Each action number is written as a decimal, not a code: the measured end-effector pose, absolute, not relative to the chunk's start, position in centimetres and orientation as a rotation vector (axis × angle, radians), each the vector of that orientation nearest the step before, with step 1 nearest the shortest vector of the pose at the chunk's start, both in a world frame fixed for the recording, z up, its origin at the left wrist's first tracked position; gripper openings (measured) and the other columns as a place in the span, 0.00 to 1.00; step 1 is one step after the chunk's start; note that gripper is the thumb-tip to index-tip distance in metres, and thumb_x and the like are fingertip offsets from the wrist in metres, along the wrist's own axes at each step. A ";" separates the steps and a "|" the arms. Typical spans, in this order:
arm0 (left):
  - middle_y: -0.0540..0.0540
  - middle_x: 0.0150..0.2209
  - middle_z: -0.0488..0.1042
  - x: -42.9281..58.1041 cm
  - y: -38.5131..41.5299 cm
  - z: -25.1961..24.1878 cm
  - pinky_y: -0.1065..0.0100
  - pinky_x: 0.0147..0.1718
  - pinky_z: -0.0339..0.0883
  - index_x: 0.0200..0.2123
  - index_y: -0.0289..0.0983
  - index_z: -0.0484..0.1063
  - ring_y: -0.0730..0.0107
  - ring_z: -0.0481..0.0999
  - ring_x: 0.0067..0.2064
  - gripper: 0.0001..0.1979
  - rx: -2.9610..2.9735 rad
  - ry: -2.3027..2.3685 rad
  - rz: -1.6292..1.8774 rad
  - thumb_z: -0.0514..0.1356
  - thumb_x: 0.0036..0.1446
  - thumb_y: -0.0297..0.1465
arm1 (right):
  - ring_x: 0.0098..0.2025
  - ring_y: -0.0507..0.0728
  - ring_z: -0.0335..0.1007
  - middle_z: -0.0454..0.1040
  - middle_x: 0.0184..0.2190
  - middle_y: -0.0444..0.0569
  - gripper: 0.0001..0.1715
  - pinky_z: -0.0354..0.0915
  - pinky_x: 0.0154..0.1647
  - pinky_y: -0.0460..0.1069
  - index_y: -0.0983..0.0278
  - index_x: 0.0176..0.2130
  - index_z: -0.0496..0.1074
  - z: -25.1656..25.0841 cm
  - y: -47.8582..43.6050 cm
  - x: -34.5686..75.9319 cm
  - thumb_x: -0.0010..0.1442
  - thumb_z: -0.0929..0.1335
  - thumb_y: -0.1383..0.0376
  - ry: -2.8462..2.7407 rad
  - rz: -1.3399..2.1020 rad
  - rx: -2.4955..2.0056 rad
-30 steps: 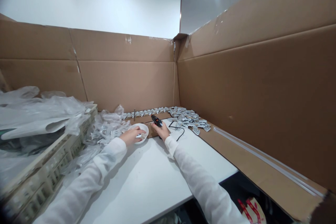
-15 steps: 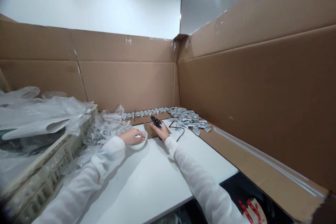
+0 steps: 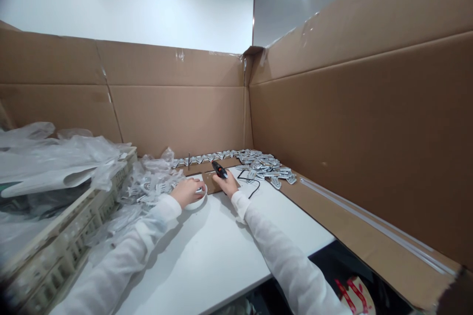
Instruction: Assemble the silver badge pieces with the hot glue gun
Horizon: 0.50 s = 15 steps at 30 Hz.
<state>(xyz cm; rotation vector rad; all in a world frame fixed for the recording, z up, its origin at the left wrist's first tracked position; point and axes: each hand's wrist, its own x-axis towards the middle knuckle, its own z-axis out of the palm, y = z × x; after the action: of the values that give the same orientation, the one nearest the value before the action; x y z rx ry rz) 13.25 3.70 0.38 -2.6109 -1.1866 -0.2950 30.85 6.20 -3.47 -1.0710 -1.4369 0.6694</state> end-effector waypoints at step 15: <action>0.43 0.33 0.73 12.8 3.7 1.4 0.68 0.33 0.60 0.31 0.36 0.70 0.62 0.72 0.38 0.07 -2.466 -1.372 -0.355 0.53 0.55 0.32 | 0.19 0.49 0.52 0.59 0.15 0.40 0.17 0.51 0.20 0.45 0.65 0.23 0.62 -4.0 6.8 31.1 0.45 0.67 0.54 -1.242 0.746 -1.064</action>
<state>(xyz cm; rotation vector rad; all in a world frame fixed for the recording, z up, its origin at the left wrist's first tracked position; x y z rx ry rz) 12.83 3.75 1.40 -2.4660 -1.3718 -0.3548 31.13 6.83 -4.01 -1.0644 -1.2417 0.7463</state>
